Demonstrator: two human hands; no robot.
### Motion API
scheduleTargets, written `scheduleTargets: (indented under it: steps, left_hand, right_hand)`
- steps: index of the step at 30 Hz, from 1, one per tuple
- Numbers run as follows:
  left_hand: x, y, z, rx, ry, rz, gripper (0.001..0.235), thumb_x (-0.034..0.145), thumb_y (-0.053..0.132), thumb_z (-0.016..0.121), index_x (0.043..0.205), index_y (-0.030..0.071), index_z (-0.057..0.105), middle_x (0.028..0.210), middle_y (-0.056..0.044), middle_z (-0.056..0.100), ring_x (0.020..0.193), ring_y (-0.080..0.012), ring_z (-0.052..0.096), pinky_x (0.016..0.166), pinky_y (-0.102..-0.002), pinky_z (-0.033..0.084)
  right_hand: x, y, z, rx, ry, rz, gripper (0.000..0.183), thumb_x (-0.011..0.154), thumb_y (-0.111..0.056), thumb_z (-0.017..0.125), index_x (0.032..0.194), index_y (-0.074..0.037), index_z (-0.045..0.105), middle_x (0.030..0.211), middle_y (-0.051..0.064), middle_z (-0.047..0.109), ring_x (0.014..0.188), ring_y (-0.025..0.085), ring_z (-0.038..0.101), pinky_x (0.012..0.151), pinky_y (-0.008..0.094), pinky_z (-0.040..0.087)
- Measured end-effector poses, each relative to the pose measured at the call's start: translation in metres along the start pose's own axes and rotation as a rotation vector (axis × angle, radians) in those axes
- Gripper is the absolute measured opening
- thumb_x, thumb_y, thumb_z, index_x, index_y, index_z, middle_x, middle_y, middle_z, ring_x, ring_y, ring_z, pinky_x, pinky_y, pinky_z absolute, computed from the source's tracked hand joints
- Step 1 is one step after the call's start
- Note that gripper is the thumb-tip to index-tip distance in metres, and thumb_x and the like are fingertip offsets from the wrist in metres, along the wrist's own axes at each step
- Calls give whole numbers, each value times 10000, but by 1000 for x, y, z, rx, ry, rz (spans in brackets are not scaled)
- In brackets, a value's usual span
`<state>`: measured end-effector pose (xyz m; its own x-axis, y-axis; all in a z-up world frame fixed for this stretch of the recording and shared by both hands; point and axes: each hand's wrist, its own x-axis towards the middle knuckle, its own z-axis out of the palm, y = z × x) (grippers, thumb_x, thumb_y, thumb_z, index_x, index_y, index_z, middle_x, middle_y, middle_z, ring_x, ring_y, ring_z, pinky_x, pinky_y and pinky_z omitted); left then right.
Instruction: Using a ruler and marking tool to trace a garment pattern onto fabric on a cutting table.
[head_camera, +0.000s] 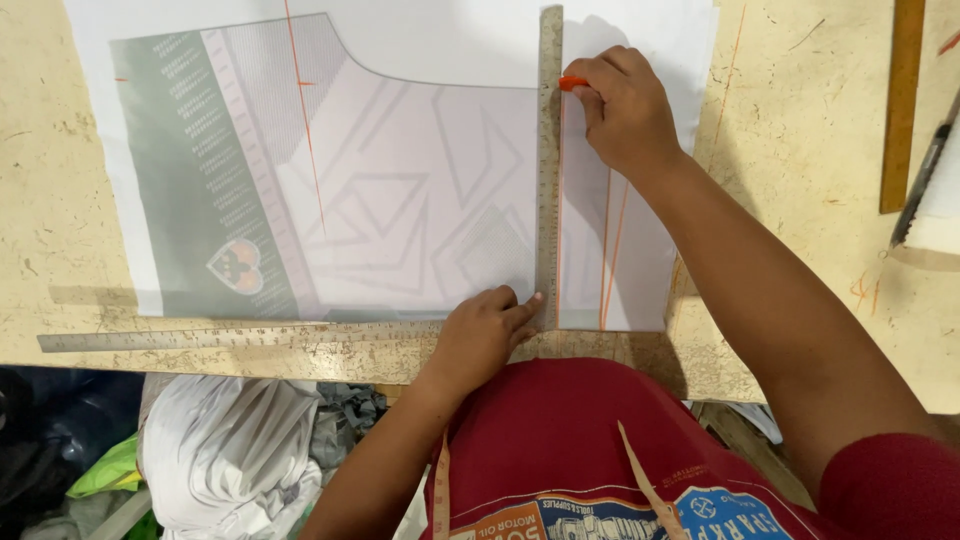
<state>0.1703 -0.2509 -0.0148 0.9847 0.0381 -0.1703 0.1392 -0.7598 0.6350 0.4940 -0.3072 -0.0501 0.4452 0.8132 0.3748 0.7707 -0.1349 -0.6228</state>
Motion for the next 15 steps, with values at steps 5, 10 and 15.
scheduleTargets:
  steps: [5,10,15]
  left_hand:
    - [45,5,-78,-17,-130,-206,425,978,342,651,1341,122,662,976,-86,598,731,-323,612,498,-462,510]
    - [143,-47,-127,166,64,-382,500,995,391,595,1467,234,544,1030,-145,531,783,-432,630,566,-570,495]
    - [185,-50,-146,-167,127,-493,496,989,217,633,1472,125,569,1051,-45,586,863,-260,633,689,-391,507]
  right_hand:
    - [5,3,-1,-67,-77,-11,266,948,188,605,1133,36,722,924,115,554,881,289,525,694,347,484]
    - [6,7,3,-154,-83,-103,276,929,193,630,1141,44,724,916,110,565,849,291,520,647,346,480]
    - [5,18,7,-229,-179,-66,347,840,198,578,1066,-20,726,894,74,549,810,297,502,566,343,426]
